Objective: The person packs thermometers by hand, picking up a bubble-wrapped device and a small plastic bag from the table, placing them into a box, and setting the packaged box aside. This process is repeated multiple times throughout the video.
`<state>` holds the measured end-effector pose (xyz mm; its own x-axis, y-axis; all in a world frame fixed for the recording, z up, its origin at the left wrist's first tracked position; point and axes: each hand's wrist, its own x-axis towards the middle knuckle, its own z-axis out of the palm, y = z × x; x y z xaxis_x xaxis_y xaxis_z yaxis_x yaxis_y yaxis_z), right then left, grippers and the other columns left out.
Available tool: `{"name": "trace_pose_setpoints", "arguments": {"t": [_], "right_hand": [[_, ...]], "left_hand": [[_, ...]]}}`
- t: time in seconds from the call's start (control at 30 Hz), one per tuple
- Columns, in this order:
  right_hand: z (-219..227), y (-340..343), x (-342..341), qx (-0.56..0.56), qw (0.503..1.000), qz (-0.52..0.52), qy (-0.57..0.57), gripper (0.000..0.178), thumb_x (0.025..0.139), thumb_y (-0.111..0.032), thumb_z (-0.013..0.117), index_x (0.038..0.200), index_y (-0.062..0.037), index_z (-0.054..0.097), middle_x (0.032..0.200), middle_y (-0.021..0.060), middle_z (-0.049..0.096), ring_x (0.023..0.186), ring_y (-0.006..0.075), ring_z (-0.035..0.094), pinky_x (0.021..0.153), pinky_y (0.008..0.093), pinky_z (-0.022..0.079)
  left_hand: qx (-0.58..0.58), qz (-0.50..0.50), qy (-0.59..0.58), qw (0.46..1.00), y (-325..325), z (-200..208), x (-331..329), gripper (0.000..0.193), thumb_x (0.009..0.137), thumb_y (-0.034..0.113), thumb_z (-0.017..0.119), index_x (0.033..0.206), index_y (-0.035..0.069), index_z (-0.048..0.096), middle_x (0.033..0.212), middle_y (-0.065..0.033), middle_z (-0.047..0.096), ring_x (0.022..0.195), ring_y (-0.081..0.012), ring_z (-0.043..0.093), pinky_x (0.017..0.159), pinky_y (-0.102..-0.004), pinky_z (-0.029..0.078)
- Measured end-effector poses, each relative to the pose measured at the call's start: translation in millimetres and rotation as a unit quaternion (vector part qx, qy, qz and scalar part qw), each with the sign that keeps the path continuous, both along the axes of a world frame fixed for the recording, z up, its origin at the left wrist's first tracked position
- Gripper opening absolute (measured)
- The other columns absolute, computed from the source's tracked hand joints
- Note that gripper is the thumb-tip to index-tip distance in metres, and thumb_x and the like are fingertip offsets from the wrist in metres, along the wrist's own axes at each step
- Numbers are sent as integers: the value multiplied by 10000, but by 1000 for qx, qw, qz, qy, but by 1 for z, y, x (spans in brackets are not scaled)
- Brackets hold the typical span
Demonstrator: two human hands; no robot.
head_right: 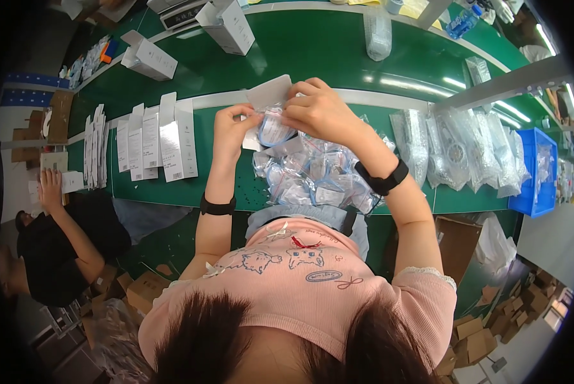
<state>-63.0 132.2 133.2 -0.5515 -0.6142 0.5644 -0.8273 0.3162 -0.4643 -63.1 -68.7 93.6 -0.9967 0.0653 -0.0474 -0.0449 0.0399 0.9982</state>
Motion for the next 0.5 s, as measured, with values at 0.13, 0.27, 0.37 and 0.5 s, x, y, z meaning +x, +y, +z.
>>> {"name": "trace_pose_setpoints", "arguments": {"t": [0.13, 0.27, 0.37, 0.5], "right_hand": [[8, 2, -6, 63, 998, 10, -3, 204, 636, -8, 634, 834, -21, 585, 884, 68, 595, 809, 257, 546, 729, 357, 443], [4, 1, -5, 66, 997, 29, -30, 184, 666, -62, 624, 843, -22, 593, 904, 61, 581, 831, 251, 526, 767, 364, 420], [1, 5, -6, 210, 977, 38, -15, 189, 686, -94, 616, 860, -22, 601, 955, 66, 564, 886, 258, 507, 822, 384, 396], [9, 2, -2, 186, 980, 46, -46, 235, 691, -129, 617, 902, -26, 625, 1081, 99, 505, 1019, 277, 444, 939, 397, 315]], "left_hand": [[-59, 2, 0, 998, 5, 7, -1, 98, 643, 13, 679, 682, -38, 605, 855, -74, 605, 624, -89, 510, 562, -210, 391], [-64, -18, -5, 998, 8, 1, -6, 75, 671, -6, 663, 685, -40, 598, 897, -87, 586, 670, -92, 537, 606, -202, 408], [-27, -32, -11, 999, 11, -5, -11, 74, 678, -5, 660, 690, -38, 596, 905, -91, 586, 677, -91, 536, 612, -200, 407], [-5, -19, -3, 1000, 11, -10, -13, 90, 670, 11, 667, 700, -36, 595, 867, -80, 599, 654, -82, 521, 579, -205, 397]]}}
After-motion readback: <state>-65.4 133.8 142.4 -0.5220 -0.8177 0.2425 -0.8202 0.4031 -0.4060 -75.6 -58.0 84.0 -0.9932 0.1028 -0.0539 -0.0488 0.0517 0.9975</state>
